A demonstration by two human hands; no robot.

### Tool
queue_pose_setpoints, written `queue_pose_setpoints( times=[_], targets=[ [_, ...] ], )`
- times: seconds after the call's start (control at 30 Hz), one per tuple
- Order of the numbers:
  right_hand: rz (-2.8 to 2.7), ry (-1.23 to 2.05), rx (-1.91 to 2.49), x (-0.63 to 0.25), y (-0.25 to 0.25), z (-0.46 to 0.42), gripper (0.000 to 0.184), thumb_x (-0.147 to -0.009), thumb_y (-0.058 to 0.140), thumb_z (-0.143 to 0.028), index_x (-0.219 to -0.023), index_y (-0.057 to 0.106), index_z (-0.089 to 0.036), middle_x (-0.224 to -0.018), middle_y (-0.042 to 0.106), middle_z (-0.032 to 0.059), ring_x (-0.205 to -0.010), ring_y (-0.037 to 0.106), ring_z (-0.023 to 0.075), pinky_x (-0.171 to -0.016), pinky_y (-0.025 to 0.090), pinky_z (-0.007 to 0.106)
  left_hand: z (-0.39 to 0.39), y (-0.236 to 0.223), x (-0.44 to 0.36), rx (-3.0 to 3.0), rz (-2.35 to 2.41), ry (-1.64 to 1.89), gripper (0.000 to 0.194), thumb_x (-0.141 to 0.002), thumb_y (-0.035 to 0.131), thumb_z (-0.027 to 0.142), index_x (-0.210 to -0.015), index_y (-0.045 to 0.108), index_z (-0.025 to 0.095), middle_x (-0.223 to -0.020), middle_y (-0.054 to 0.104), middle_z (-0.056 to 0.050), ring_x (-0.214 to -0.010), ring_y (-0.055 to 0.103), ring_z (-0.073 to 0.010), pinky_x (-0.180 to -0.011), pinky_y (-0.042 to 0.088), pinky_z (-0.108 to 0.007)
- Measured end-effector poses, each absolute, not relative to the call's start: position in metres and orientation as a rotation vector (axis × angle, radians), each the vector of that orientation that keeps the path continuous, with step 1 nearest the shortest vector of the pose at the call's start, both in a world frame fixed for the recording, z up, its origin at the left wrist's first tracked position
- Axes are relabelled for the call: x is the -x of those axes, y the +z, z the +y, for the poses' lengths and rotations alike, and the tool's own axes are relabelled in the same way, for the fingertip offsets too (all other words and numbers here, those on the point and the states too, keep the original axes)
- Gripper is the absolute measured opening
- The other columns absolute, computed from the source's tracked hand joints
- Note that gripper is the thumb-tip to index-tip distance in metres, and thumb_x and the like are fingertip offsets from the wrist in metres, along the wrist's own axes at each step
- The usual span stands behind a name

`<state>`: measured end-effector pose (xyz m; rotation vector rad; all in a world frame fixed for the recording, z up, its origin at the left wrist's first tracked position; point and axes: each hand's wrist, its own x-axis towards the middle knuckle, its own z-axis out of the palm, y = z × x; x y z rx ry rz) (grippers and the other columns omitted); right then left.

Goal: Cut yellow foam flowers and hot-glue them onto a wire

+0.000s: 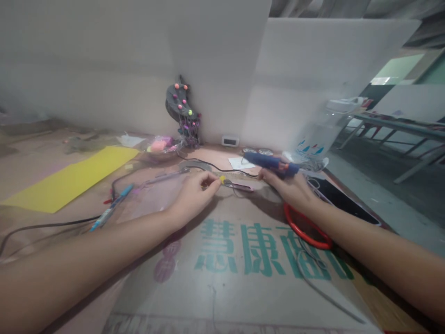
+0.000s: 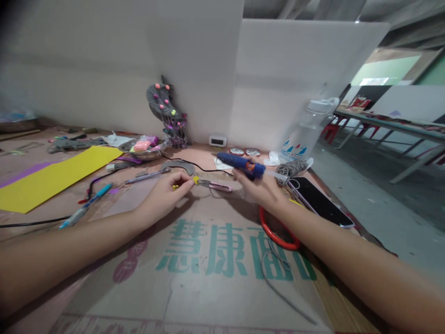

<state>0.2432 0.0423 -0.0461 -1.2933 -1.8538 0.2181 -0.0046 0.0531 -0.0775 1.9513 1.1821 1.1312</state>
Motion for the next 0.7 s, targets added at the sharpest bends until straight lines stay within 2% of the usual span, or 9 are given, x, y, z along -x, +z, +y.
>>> queue_pose_setpoints(
  times=[0.1,0.17,0.23,0.33,0.5,0.6,0.7],
  targets=[
    [-1.742,0.246,1.401,-0.265,-0.039,0.064,0.03,-0.083,0.059,-0.046,-0.093,0.066,-0.018,-0.088,0.068,0.0058,-0.077,0.061,0.0206,-0.062,0.05,0.03,0.05,-0.075,0.003,-1.997,1.185,1.048,0.021,-0.088,0.054,0.034,-0.077,0.06,0.017,-0.079,0.064,-0.001,-0.076,0.056,-0.0165,-0.069,0.04,-0.027],
    [-1.623,0.242,1.588,-0.283,-0.042,0.079,0.039,-0.08,0.062,-0.05,-0.097,0.069,-0.016,-0.082,0.068,0.0062,-0.071,0.061,0.021,-0.056,0.047,0.029,0.048,-0.075,0.002,-2.008,1.162,0.988,0.023,-0.088,0.054,0.036,-0.078,0.061,0.017,-0.079,0.064,-0.001,-0.075,0.056,-0.0165,-0.067,0.04,-0.027],
    [-1.616,0.236,1.655,-0.3,-0.05,0.092,0.043,-0.08,0.063,-0.052,-0.105,0.069,-0.017,-0.084,0.07,0.0067,-0.074,0.063,0.0224,-0.061,0.049,0.031,0.048,-0.075,0.002,-2.008,1.143,0.948,0.023,-0.088,0.054,0.036,-0.078,0.061,0.017,-0.078,0.065,-0.001,-0.073,0.056,-0.0162,-0.066,0.041,-0.027],
    [-1.631,0.158,1.729,-0.317,-0.066,0.106,0.042,-0.081,0.063,-0.048,-0.105,0.07,-0.014,-0.093,0.072,0.0109,-0.084,0.065,0.0261,-0.074,0.05,0.036,0.048,-0.077,0.001,-2.018,1.129,0.92,0.022,-0.087,0.054,0.036,-0.077,0.061,0.017,-0.077,0.064,-0.001,-0.071,0.056,-0.0156,-0.064,0.041,-0.026],
    [-1.712,0.137,1.725,-0.32,-0.08,0.116,0.034,-0.082,0.061,-0.029,-0.111,0.065,-0.01,-0.103,0.072,0.0146,-0.094,0.065,0.0266,-0.09,0.049,0.041,0.049,-0.079,0.002,-2.056,1.113,0.897,0.022,-0.088,0.053,0.036,-0.08,0.062,0.017,-0.079,0.065,-0.001,-0.074,0.058,-0.0165,-0.066,0.042,-0.027],
    [-1.727,0.122,1.704,-0.319,-0.081,0.117,0.034,-0.082,0.059,-0.026,-0.112,0.064,-0.01,-0.108,0.07,0.0159,-0.101,0.064,0.0277,-0.094,0.046,0.043,0.049,-0.079,0.002,-2.069,1.116,0.879,0.021,-0.088,0.053,0.035,-0.081,0.063,0.017,-0.08,0.066,-0.002,-0.074,0.058,-0.0167,-0.066,0.042,-0.027],
    [-1.701,0.116,1.665,-0.319,-0.082,0.118,0.042,-0.083,0.059,-0.031,-0.119,0.059,-0.009,-0.111,0.067,0.0167,-0.1,0.064,0.0266,-0.093,0.048,0.042,0.048,-0.078,0.002,-2.069,1.134,0.876,0.021,-0.087,0.052,0.034,-0.081,0.062,0.017,-0.079,0.065,-0.002,-0.073,0.058,-0.0167,-0.066,0.042,-0.027]
  ],
)
